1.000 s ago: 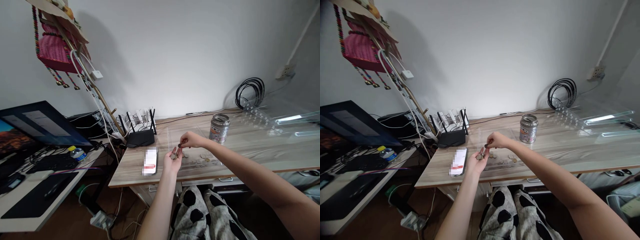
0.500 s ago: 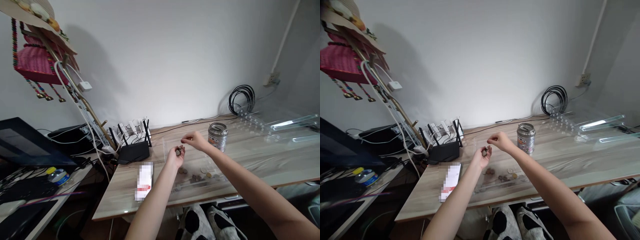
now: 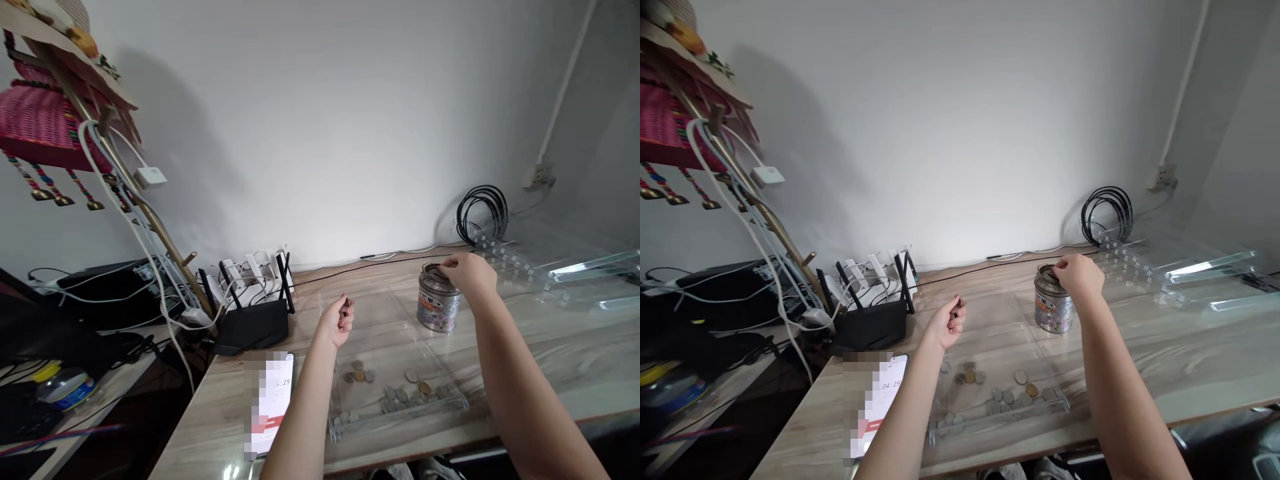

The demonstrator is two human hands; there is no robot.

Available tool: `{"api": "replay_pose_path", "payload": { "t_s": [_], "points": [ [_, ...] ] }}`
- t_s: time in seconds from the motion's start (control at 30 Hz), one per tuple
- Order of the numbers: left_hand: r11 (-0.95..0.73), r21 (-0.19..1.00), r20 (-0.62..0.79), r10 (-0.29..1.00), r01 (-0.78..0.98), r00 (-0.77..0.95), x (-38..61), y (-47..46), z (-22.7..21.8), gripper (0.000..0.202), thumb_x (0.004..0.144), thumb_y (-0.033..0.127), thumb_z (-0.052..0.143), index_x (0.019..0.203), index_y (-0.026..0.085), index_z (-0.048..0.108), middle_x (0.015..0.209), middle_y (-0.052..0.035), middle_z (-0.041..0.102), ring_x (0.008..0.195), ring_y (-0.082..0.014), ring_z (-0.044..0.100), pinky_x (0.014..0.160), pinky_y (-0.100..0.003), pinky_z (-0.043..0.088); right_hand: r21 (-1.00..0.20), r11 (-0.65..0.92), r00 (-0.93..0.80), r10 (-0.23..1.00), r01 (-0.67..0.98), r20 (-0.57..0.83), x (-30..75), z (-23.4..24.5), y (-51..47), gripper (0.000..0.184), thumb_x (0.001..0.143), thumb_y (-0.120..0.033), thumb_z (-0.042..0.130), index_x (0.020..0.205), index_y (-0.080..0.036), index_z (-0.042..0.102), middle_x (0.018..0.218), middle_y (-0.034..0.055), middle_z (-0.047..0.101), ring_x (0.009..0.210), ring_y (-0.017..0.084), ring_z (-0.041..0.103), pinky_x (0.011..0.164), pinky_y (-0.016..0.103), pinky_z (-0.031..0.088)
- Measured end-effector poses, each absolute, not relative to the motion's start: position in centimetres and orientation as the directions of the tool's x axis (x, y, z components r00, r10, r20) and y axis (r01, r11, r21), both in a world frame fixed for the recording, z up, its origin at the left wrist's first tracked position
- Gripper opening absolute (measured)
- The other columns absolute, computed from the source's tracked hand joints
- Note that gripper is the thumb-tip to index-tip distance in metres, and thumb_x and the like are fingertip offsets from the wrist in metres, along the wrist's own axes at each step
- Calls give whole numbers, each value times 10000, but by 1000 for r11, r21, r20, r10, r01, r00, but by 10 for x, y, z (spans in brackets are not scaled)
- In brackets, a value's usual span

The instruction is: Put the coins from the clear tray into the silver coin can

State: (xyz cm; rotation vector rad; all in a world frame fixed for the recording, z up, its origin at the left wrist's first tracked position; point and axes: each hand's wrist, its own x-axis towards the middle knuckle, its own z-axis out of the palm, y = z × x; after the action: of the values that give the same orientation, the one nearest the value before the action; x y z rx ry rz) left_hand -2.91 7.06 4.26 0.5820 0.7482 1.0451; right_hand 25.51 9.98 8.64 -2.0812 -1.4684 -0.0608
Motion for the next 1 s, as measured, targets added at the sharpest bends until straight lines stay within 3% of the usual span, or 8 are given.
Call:
{"api": "replay_pose_path", "payload": {
  "t_s": [0.17,0.3,0.47,0.53,0.6,0.73,0.87,1.0],
  "points": [
    [408,782,-298,909,-472,291,-20,65,27,78,717,165,446,712,109,501,521,46,400,325,13,199,315,-127,55,-413,-197,374,833,889,407,251,81,97,209,621,-368,498,663,-233,653,687,63,618,651,221,532,475,276,310],
    [315,893,-223,930,-321,293,-17,62,23,147,696,222,506,772,102,544,560,32,438,332,14,203,331,-154,39,-360,-94,279,814,928,510,257,72,94,221,629,-370,506,618,-205,653,616,79,605,627,216,521,524,297,328],
    [208,959,-145,943,-191,300,-11,58,22,231,645,329,598,676,113,523,512,54,385,337,13,195,349,-178,29,-410,151,240,612,900,754,232,68,84,290,725,-332,435,856,-180,644,846,98,619,794,225,514,673,326,362],
    [179,968,-129,955,-174,267,-8,56,22,252,631,346,613,642,122,499,500,61,367,336,11,202,353,-179,33,-488,346,134,691,801,710,204,64,78,282,746,-308,420,872,-172,633,837,85,625,739,183,528,656,285,382],
    [170,969,-127,965,-178,230,-6,55,23,267,629,362,612,632,129,483,494,64,362,334,9,208,355,-178,39,-582,499,-112,812,642,572,172,57,72,252,734,-307,449,844,-180,637,778,59,638,660,152,536,605,249,398],
    [217,953,-170,961,-214,216,-5,53,25,270,634,370,607,649,134,476,494,66,371,327,11,205,355,-168,36,-678,567,-374,822,469,429,132,45,67,190,707,-276,483,750,-188,646,678,21,641,621,137,544,590,232,405],
    [358,888,-264,911,-289,318,-8,55,26,271,697,381,542,670,113,510,493,57,373,323,14,177,343,-161,20,-572,533,-165,805,624,570,159,56,69,194,705,-249,464,743,-203,648,728,29,641,659,145,540,622,248,398],
    [505,753,-364,854,-421,373,-13,60,26,261,769,325,431,609,121,466,480,45,371,316,11,159,326,-137,23,-431,148,225,679,890,699,222,75,78,225,694,-295,454,765,-214,652,784,75,626,796,224,518,602,296,370]
  ]
}}
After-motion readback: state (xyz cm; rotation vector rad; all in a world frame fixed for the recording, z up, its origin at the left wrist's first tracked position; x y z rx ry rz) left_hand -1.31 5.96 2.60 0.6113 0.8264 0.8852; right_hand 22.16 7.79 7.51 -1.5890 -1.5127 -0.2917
